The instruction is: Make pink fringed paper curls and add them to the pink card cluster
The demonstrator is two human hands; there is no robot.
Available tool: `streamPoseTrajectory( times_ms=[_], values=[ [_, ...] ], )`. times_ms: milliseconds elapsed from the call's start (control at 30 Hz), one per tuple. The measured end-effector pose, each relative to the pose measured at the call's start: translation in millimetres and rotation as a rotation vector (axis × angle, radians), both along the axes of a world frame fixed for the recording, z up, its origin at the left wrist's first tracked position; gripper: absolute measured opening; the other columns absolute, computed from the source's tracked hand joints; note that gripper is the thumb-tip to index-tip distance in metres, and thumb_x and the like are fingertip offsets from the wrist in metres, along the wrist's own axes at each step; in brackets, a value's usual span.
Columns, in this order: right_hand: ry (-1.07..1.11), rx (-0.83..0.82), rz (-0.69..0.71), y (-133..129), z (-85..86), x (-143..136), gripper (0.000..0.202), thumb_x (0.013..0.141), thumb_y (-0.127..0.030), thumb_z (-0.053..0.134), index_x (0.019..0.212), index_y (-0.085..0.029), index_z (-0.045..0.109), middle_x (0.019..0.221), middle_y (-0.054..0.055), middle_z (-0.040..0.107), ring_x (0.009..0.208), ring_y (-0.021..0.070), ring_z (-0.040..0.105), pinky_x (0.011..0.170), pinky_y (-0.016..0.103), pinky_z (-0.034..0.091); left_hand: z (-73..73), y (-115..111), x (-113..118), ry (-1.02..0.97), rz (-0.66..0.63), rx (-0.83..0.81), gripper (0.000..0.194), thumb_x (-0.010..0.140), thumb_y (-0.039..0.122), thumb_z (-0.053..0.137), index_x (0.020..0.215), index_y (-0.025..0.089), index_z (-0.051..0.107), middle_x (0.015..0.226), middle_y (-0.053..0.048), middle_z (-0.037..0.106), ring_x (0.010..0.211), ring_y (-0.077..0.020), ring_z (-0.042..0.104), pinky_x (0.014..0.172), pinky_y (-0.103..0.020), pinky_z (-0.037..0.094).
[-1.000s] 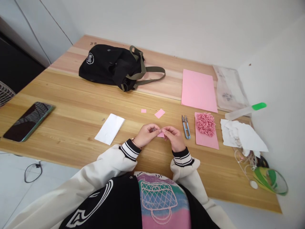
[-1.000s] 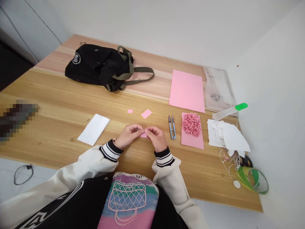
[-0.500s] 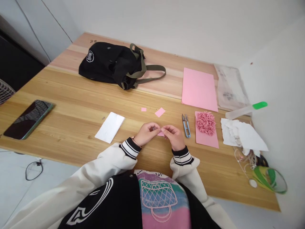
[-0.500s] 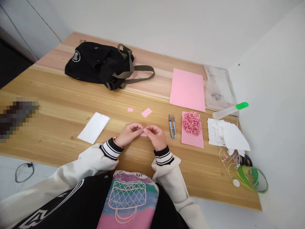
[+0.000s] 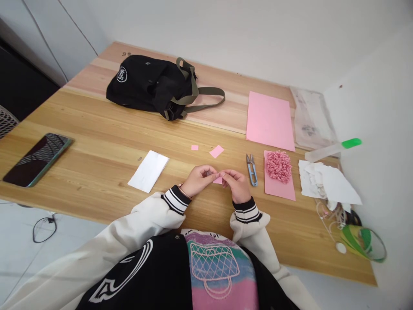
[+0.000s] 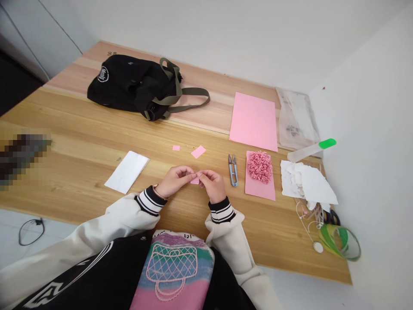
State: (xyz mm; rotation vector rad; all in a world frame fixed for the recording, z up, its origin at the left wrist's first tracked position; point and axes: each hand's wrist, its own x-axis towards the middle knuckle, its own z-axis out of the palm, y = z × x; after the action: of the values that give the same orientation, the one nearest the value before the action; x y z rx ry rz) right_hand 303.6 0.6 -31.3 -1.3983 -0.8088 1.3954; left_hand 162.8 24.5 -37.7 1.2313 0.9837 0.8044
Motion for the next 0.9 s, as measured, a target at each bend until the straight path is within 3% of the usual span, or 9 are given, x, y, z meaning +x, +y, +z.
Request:
streamPoseTrajectory(
  times_ms=[467,900],
  values=[
    [0.023,0.000,-0.053,0.6,-5.4,1.3,0.022,0.054,-0.036,0.073,0.061,-0.016,0.067,0.051,0.000,0.060,0.043,0.0080,0.045,0.041,0.023,0.034,7.1,0.3,-0.7,-0.093,0.017,-0.037,0.018,0.069,0.030,0.062,0.068,0.012,0.060,0.061,0.002,0.056,0.056,-0.0080,0.048,0.059,-0.023,0.039],
    [0.030,-0.026,-0.055,1.0,-2.8,1.1,0.021,0.054,-0.036,0.072,0.059,-0.017,0.066,0.046,-0.001,0.057,0.041,0.0080,0.043,0.042,0.023,0.033,6.0,0.1,-1.1,-0.048,0.004,-0.020,0.017,0.069,0.029,0.061,0.066,0.012,0.058,0.058,0.002,0.053,0.055,-0.0080,0.047,0.057,-0.023,0.037]
  ],
)
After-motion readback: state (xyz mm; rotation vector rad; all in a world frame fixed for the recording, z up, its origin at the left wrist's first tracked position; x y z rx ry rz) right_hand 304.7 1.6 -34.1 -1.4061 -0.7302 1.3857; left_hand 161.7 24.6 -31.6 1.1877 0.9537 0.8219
